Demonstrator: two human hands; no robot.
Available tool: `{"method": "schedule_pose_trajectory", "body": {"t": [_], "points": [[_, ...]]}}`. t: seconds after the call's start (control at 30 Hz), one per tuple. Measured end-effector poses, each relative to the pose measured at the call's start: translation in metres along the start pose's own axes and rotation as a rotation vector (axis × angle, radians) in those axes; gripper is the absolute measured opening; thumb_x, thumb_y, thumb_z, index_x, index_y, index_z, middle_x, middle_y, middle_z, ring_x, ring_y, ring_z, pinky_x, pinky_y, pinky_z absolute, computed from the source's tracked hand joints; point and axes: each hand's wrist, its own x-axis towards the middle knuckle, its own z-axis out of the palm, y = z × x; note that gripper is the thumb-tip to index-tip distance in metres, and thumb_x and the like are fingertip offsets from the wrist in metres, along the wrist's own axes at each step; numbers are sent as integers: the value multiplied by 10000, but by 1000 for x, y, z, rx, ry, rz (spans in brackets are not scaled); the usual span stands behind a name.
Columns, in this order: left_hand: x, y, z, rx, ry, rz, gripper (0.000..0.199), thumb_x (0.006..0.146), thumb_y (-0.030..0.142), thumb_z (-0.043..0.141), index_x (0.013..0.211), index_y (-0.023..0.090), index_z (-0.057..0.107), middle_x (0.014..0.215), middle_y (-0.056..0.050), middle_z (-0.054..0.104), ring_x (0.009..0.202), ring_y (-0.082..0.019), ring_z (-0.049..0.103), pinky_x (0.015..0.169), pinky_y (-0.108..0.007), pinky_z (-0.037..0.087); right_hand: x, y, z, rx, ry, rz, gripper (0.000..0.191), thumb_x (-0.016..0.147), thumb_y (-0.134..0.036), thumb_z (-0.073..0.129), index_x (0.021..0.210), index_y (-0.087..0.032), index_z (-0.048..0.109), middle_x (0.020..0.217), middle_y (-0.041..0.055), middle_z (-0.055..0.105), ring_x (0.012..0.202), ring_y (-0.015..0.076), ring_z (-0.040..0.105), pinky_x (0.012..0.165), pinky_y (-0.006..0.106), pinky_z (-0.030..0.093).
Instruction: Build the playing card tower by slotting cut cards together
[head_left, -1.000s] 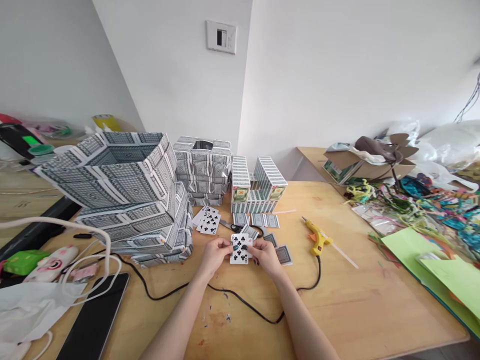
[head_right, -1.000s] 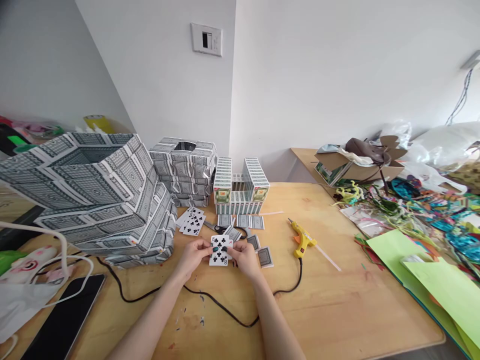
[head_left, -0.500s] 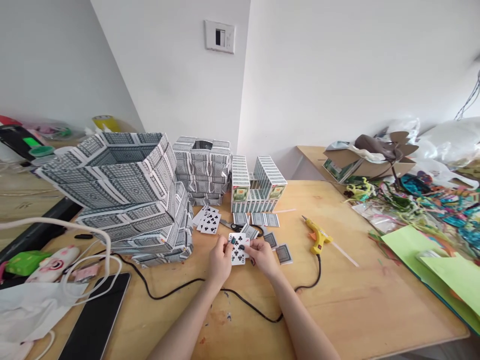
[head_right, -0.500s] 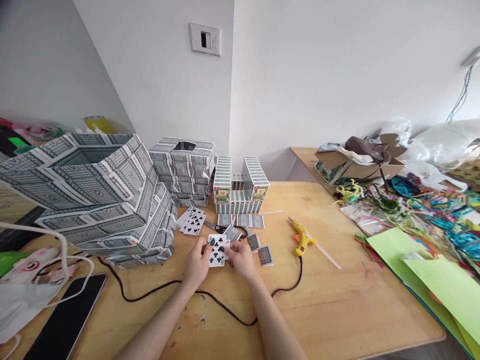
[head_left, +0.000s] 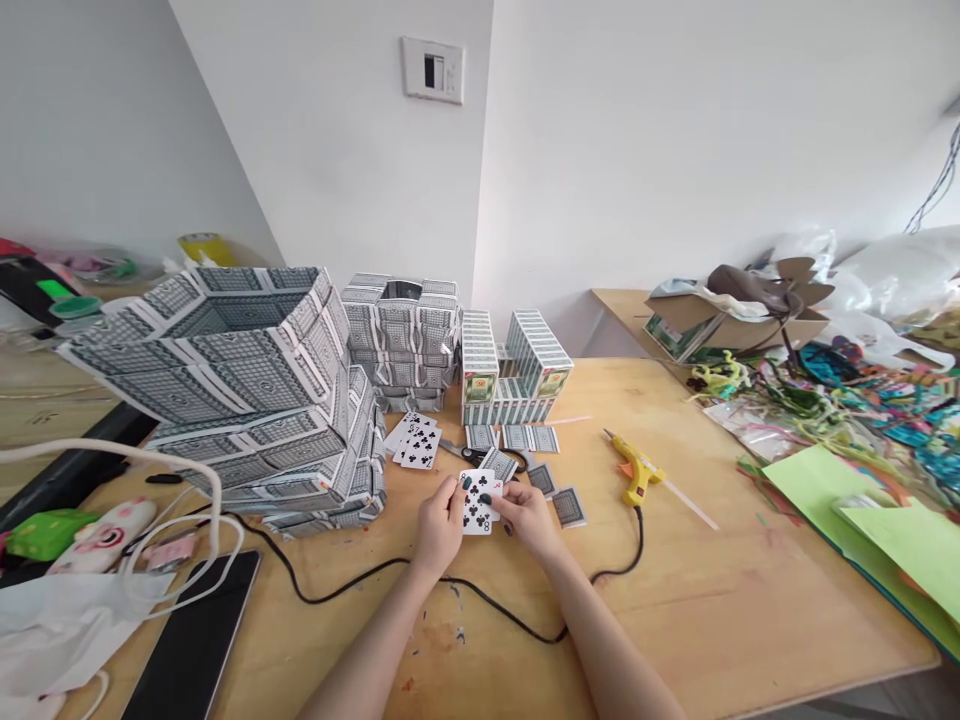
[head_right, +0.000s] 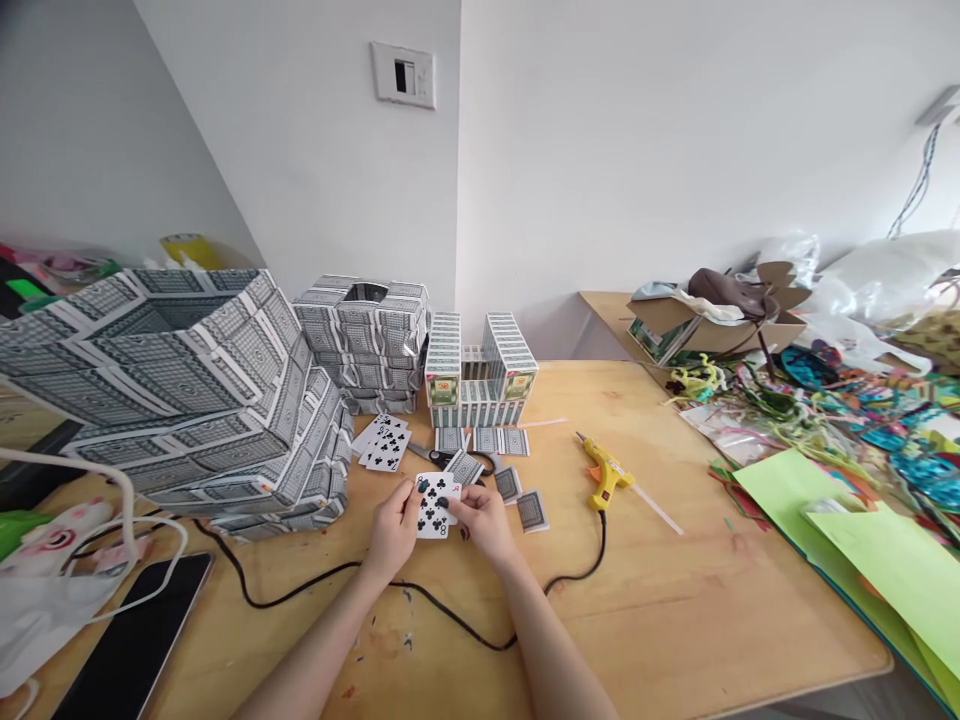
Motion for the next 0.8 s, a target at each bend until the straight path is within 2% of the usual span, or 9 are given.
{"method": "schedule_pose_trajectory", "body": {"t": [0.33, 0.57, 0.67, 0.8], "points": [[-5, -8, 3, 10, 1, -16, 251, 855, 321, 279, 653, 197, 362, 458, 54, 359, 398, -88, 376, 419, -202, 235, -5, -4, 6, -51, 65, -18, 339, 617, -478, 643, 632, -146, 573, 471, -41, 475, 389, 62, 335, 378, 197, 239], [-4, -6, 0, 167, 44, 92, 278, 850, 291, 294, 595, 196, 347, 474, 34, 392, 439, -97, 402, 447, -210, 253, -6, -5, 7, -76, 86, -45, 354, 610, -493, 642, 607, -148, 563, 471, -36, 470, 406, 66, 328, 392, 200, 239], [-2, -4, 0, 224, 75, 108, 287, 848, 287, 298, 581, 195, 351, 502, 21, 422, 472, -103, 416, 474, -210, 279, -6, -6, 10, -94, 113, -71, 358, 622, -493, 636, 603, -145, 552, 513, -15, 507, 444, 79, 367, 415, 202, 275], [-1, -5, 3, 245, 86, 62, 289, 853, 306, 283, 609, 196, 394, 517, 11, 458, 464, -110, 424, 465, -213, 273, -8, -4, 13, -128, 141, -113, 359, 654, -499, 603, 607, -150, 536, 551, 5, 529, 492, 104, 417, 454, 214, 330]]}}
